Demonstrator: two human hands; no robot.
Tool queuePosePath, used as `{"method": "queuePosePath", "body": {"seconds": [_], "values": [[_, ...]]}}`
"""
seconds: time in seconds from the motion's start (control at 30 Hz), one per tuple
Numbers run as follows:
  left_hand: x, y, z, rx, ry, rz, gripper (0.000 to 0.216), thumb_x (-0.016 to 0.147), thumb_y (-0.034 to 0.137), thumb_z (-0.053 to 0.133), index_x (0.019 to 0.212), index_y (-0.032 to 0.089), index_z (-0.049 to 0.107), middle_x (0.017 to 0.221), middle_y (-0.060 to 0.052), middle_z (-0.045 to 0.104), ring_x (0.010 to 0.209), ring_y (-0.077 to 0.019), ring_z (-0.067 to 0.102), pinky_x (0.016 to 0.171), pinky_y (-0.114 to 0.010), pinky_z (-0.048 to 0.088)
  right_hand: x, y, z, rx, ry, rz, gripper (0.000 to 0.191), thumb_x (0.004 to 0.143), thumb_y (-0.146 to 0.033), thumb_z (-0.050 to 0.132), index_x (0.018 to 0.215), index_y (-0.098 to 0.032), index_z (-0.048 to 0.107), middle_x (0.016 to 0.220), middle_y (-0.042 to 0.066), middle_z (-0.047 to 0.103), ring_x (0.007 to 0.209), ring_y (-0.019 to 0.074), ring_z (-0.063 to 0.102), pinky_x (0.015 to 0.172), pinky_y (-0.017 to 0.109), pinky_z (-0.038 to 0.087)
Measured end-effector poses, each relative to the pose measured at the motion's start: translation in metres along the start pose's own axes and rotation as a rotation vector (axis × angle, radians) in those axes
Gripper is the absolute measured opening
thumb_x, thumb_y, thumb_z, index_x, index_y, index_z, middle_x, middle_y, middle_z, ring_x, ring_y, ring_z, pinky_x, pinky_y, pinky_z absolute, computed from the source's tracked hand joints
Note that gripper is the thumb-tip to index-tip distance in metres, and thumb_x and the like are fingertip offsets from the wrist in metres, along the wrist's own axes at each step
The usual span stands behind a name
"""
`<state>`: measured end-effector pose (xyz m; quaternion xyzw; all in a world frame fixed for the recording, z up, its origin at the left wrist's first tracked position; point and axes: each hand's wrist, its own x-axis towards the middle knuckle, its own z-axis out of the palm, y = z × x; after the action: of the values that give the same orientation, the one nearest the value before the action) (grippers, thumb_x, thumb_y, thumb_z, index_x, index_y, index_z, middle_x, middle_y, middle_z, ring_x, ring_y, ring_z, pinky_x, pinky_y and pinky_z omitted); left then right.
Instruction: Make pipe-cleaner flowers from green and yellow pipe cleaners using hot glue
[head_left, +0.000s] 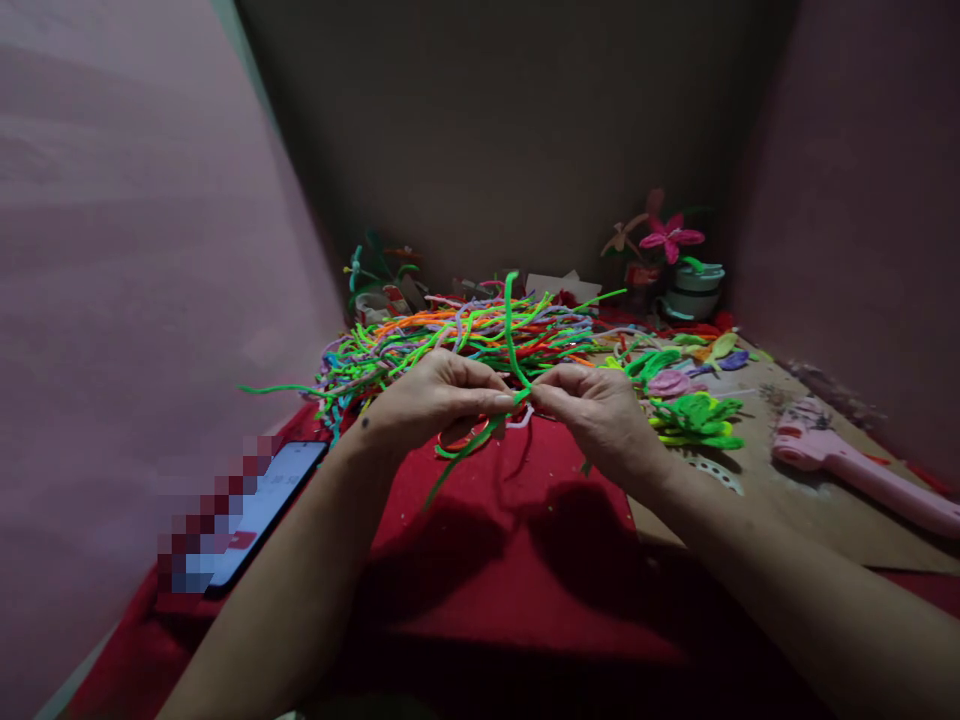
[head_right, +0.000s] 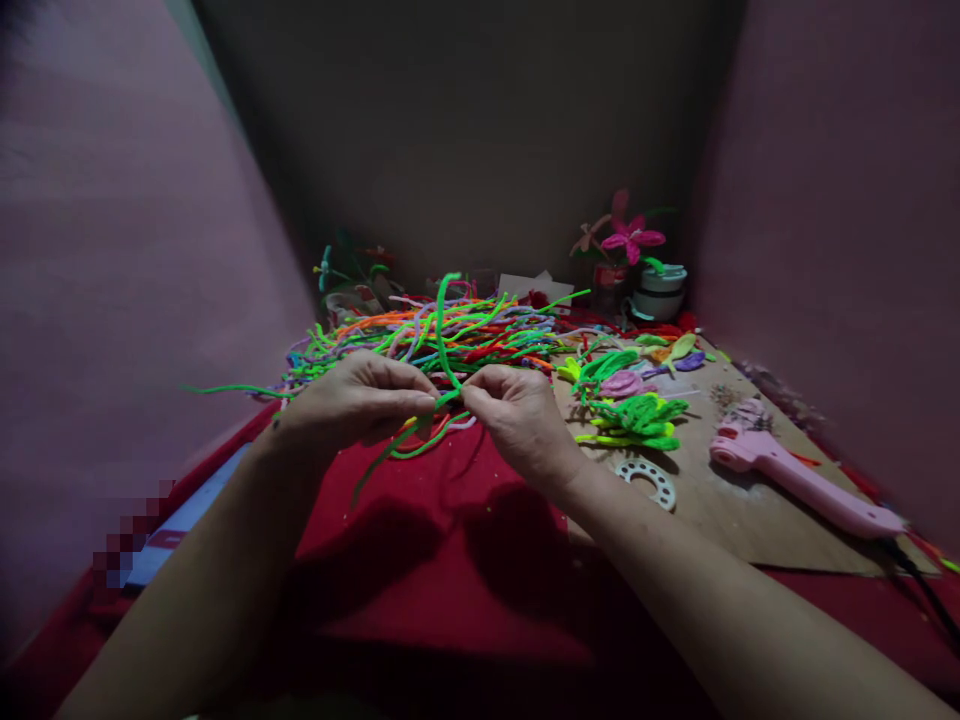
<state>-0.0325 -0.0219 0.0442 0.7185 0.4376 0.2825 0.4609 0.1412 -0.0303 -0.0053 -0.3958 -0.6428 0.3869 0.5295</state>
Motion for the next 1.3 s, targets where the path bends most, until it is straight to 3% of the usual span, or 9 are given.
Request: {"method": "queuePosePath", "body": {"seconds": [0.07, 0.17, 0.33, 0.53, 0.7, 0.8, 0.93, 1.03, 1.3], "values": [[-0.001, 0.001, -0.003, -0.025, 0.027, 0.047, 0.022, 0.069, 0.035, 0.065, 0.072, 0.014, 0.070, 0.047, -0.001, 0.052, 0.034, -0.0052, 0.035, 0.034, -0.018, 0.023, 0.002, 0.000, -0.001, 0.112, 0.007, 0.074, 0.015, 0.071, -0.020, 0.056, 0.057, -0.016, 0.059, 0.050, -0.004, 0.046, 0.047, 0.0072, 0.036, 0.047, 0.022, 0.027], [0.003, -0.004, -0.001, 0.021, 0.172, 0.250, 0.018, 0.069, 0.030, 0.066, 0.081, 0.017, 0.071, 0.061, -0.002, 0.059, 0.047, -0.0084, 0.047, 0.045, -0.019, 0.035, 0.003, 0.001, -0.002, 0.221, -0.006, 0.147, 0.014, 0.069, -0.022, 0.058, 0.056, -0.016, 0.059, 0.046, -0.006, 0.042, 0.042, 0.0056, 0.029, 0.043, 0.023, 0.020], [0.014, -0.016, 0.008, 0.545, 0.345, 0.651, 0.009, 0.071, 0.027, 0.066, 0.075, 0.020, 0.071, 0.077, -0.003, 0.058, 0.069, -0.0109, 0.053, 0.064, -0.020, 0.040, 0.003, -0.001, -0.001, 0.293, -0.074, 0.209, 0.015, 0.066, -0.023, 0.060, 0.054, -0.015, 0.055, 0.045, -0.007, 0.037, 0.041, 0.0043, 0.025, 0.042, 0.023, 0.016], [0.017, -0.019, 0.005, 0.821, 0.248, 0.790, 0.019, 0.084, 0.029, 0.051, 0.077, 0.017, 0.064, 0.080, -0.004, 0.058, 0.076, -0.0120, 0.051, 0.070, -0.023, 0.040, 0.003, -0.001, -0.002, 0.257, -0.110, 0.150, 0.016, 0.067, -0.024, 0.060, 0.055, -0.014, 0.055, 0.046, -0.008, 0.038, 0.042, 0.0038, 0.026, 0.043, 0.022, 0.019], [0.011, -0.009, 0.007, 0.695, 0.131, 0.668, 0.019, 0.083, 0.029, 0.052, 0.071, 0.016, 0.058, 0.073, -0.002, 0.058, 0.073, -0.0133, 0.048, 0.074, -0.027, 0.039, 0.003, -0.001, -0.003, 0.205, -0.133, 0.114, 0.018, 0.071, -0.026, 0.059, 0.057, -0.014, 0.055, 0.047, -0.008, 0.037, 0.043, 0.0042, 0.026, 0.044, 0.021, 0.021], [0.009, -0.008, 0.012, 0.392, 0.092, 0.382, 0.019, 0.079, 0.029, 0.054, 0.066, 0.014, 0.056, 0.064, 0.001, 0.052, 0.062, -0.0108, 0.046, 0.062, -0.024, 0.038, -0.001, -0.004, -0.001, 0.064, -0.114, 0.009, 0.021, 0.075, -0.027, 0.055, 0.058, -0.015, 0.055, 0.048, -0.006, 0.039, 0.045, 0.0056, 0.030, 0.046, 0.021, 0.025], [0.013, -0.013, 0.017, -0.099, -0.006, 0.021, 0.020, 0.071, 0.028, 0.058, 0.059, 0.012, 0.053, 0.054, 0.002, 0.047, 0.049, -0.0076, 0.041, 0.050, -0.021, 0.033, -0.009, -0.003, 0.002, -0.363, 0.003, -0.248, 0.017, 0.077, -0.021, 0.051, 0.063, -0.015, 0.059, 0.055, -0.001, 0.051, 0.052, 0.0093, 0.043, 0.054, 0.024, 0.031], [0.015, -0.014, 0.019, -0.158, 0.013, 0.024, 0.021, 0.069, 0.030, 0.060, 0.062, 0.012, 0.054, 0.056, 0.002, 0.048, 0.049, -0.0065, 0.040, 0.047, -0.020, 0.030, -0.010, 0.000, 0.003, -0.412, 0.043, -0.255, 0.019, 0.079, -0.020, 0.049, 0.064, -0.015, 0.059, 0.057, 0.001, 0.055, 0.053, 0.0106, 0.047, 0.056, 0.025, 0.033], [0.011, -0.005, 0.022, 0.095, 0.196, 0.105, 0.022, 0.075, 0.032, 0.056, 0.066, 0.012, 0.055, 0.058, 0.003, 0.047, 0.052, -0.0065, 0.040, 0.049, -0.019, 0.032, 0.003, 0.001, -0.002, 0.030, -0.113, 0.065, 0.019, 0.080, -0.024, 0.049, 0.065, -0.014, 0.057, 0.048, -0.003, 0.050, 0.043, 0.0066, 0.039, 0.045, 0.020, 0.031]]}}
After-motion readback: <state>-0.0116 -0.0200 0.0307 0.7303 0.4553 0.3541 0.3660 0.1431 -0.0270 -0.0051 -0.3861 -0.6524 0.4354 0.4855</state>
